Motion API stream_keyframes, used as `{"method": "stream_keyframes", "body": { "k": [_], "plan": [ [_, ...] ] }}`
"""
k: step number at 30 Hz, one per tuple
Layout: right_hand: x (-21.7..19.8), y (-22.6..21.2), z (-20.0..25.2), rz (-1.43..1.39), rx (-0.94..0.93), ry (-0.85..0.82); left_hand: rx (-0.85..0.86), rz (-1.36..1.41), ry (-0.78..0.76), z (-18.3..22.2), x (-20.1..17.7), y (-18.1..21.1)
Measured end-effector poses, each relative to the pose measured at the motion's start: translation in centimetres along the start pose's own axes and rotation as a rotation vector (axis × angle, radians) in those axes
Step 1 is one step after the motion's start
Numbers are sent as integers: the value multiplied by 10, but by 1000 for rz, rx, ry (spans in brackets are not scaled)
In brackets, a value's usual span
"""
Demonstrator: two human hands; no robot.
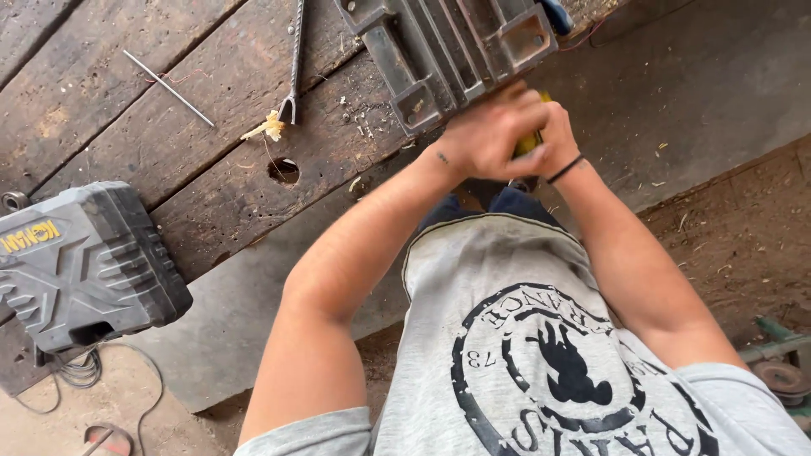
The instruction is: Cleaning and inspecting an electric motor housing using a power drill and hand tools
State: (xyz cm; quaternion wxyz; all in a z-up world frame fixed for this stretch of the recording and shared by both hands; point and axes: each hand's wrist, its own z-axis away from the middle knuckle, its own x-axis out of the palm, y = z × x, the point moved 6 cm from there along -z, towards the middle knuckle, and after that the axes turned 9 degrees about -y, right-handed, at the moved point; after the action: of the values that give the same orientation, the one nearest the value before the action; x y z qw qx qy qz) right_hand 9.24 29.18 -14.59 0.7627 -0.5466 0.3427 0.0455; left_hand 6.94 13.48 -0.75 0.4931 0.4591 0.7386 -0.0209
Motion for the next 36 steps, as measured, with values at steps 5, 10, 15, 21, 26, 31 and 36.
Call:
{"method": "stream_keyframes", "body": {
  "k": [5, 10, 15, 21, 26, 31, 36],
  "plan": [
    [13, 3, 23, 0, -14, -40, -18, -66, 96, -11, -13, 17],
    [12, 13, 34, 18, -6, -64, -57, -38, 123, 1, -9, 58],
    [0, 15, 9, 31, 70, -60, -55, 37, 173, 0, 9, 85],
    [-4, 33, 18, 20, 130, 2, -50, 32, 103, 1, -3, 55],
    [8, 30, 27, -17, 141, 30, -58, -36, 98, -1, 5, 60],
    [25, 20, 32, -61, 141, 46, -88, 78, 100, 5, 20, 98],
    [31, 17, 36, -60, 149, 69, -127, -9, 85, 21, 18, 101]
  ]
}}
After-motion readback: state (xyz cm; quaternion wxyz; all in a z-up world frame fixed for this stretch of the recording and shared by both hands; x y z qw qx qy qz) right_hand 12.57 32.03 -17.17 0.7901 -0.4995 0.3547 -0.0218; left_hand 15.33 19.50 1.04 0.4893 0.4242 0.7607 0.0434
